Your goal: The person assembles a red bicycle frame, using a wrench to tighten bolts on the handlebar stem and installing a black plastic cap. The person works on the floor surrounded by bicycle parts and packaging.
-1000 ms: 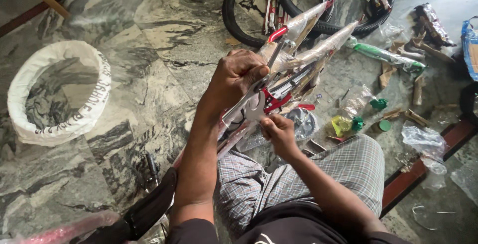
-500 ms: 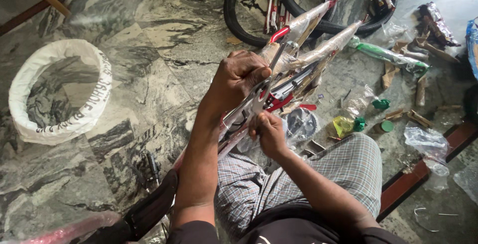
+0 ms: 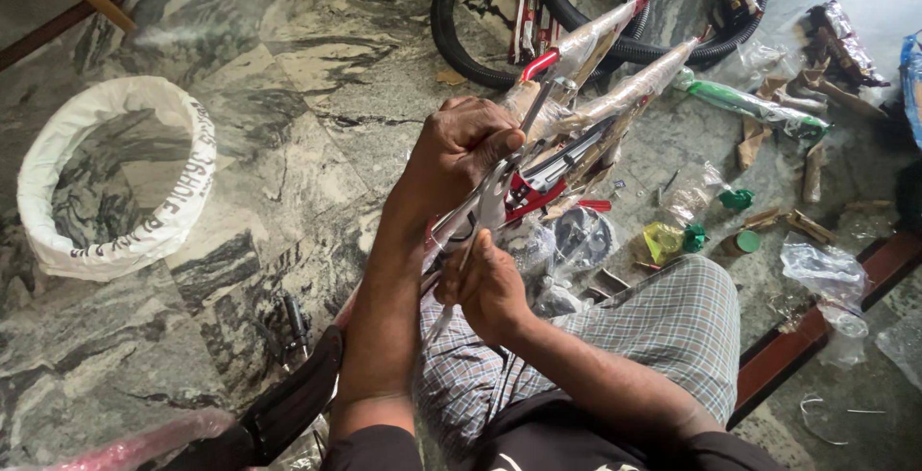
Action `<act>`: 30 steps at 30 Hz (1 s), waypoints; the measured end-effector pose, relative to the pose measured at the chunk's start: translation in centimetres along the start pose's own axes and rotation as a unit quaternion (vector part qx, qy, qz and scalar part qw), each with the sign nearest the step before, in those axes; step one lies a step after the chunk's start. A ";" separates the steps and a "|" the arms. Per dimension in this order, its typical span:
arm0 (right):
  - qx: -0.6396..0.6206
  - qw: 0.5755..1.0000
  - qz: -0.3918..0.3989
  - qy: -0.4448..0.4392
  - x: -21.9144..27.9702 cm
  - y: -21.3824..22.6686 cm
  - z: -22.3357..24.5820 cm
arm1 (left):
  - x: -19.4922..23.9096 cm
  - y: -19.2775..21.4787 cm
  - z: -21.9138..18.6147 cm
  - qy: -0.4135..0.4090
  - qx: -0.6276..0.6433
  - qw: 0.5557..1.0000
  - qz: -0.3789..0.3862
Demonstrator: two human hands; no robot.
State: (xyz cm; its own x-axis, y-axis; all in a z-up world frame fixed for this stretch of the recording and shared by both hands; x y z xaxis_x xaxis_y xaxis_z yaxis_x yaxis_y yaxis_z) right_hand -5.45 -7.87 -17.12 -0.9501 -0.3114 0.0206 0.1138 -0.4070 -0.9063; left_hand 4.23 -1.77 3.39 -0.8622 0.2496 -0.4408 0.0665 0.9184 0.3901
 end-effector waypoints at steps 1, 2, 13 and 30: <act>-0.008 1.000 -0.016 -0.019 -0.1 0.7 -0.3 | 0.0 0.0 0.1 0.002 0.007 1.000 0.001; 0.025 0.999 0.043 0.005 -0.7 1.0 0.1 | 0.0 -0.1 0.2 0.003 0.014 1.000 0.003; 0.921 0.339 0.182 0.061 -10.7 1.3 18.2 | 0.3 0.0 0.5 0.014 0.054 0.998 0.003; 0.835 0.518 0.069 0.171 -4.7 -3.2 23.7 | 0.4 0.0 0.1 0.034 0.022 0.999 -0.007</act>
State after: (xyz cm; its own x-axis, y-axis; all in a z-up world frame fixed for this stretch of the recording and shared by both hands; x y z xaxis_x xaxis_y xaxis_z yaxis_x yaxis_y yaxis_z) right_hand 5.50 -25.49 -4.30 -0.8633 -0.3820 -0.3298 0.0088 -0.6648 0.7470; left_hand 3.89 -1.59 3.14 -0.8950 0.2164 -0.3900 0.0748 0.9348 0.3471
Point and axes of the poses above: each hand's wrist, its own x-axis away from the middle knuckle, its own y-axis out of the back of the hand, z = x × y, the point moved 6 cm from there along -x, towards the middle knuckle, and after that the axes turned 11 degrees about y, right-handed, at the moved point
